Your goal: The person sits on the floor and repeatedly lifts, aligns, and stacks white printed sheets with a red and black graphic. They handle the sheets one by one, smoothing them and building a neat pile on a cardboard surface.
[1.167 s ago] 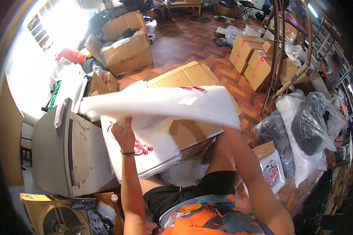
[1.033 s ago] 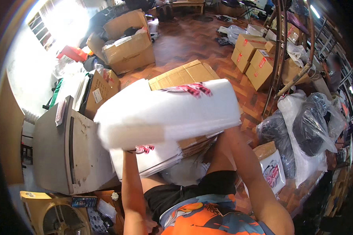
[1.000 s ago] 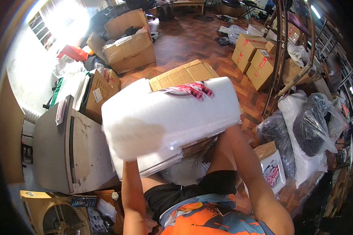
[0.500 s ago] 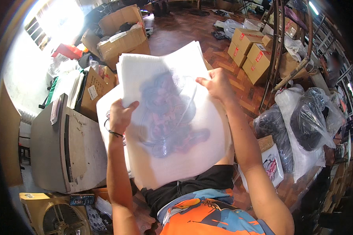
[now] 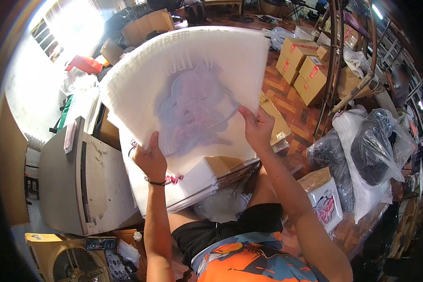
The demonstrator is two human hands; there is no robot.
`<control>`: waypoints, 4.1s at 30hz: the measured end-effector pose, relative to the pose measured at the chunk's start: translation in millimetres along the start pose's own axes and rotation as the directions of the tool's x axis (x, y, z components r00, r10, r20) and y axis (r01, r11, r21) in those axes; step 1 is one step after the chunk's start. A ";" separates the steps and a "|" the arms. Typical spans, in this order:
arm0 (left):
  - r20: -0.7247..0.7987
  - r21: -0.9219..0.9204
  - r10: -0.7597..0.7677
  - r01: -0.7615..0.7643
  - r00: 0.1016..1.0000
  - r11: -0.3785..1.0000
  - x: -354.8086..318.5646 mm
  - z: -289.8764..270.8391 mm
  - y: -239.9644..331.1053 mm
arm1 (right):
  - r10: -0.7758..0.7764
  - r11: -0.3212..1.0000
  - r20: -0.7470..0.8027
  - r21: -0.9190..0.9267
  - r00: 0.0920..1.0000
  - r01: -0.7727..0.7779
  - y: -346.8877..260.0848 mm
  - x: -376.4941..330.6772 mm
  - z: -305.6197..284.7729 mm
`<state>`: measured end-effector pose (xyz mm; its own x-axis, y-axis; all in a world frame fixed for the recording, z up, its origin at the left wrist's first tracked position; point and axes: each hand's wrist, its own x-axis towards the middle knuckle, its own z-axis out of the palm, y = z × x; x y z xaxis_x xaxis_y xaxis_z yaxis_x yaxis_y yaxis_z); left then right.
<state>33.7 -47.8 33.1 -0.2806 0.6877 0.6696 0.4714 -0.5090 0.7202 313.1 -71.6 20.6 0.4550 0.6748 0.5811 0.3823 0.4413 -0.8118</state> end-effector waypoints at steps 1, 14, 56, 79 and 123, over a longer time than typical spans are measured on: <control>0.000 0.001 0.024 -0.024 1.000 1.000 -4.5 -2.3 -0.6 | -0.012 1.000 -0.007 0.026 1.000 0.012 4.4 -5.5 -3.3; 0.123 -0.110 -0.215 0.229 0.969 0.967 -27.4 -9.6 -8.8 | 0.108 0.977 0.043 0.178 0.993 -0.114 12.2 -12.7 -18.0; 0.481 -0.025 -0.410 0.480 0.775 0.877 41.9 -31.0 -19.1 | 0.224 0.971 0.219 -0.136 0.950 -0.197 3.9 45.0 5.9; 0.667 -0.221 -0.628 0.912 0.400 0.346 -190.4 -128.6 -103.0 | 0.736 0.650 0.303 -0.070 0.605 -0.756 92.0 -218.1 -85.9; 0.835 -0.411 -0.502 0.862 0.224 -0.299 -192.5 -139.4 -115.6 | 0.784 0.185 0.461 0.465 0.415 -0.866 72.4 -236.5 -103.9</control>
<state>-83.3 -193.6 -153.8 0.3987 0.8420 -0.3633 -0.7258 0.5319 0.4363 316.7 -260.8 -169.7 0.1176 0.8992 -0.4214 -0.6969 -0.2275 -0.6801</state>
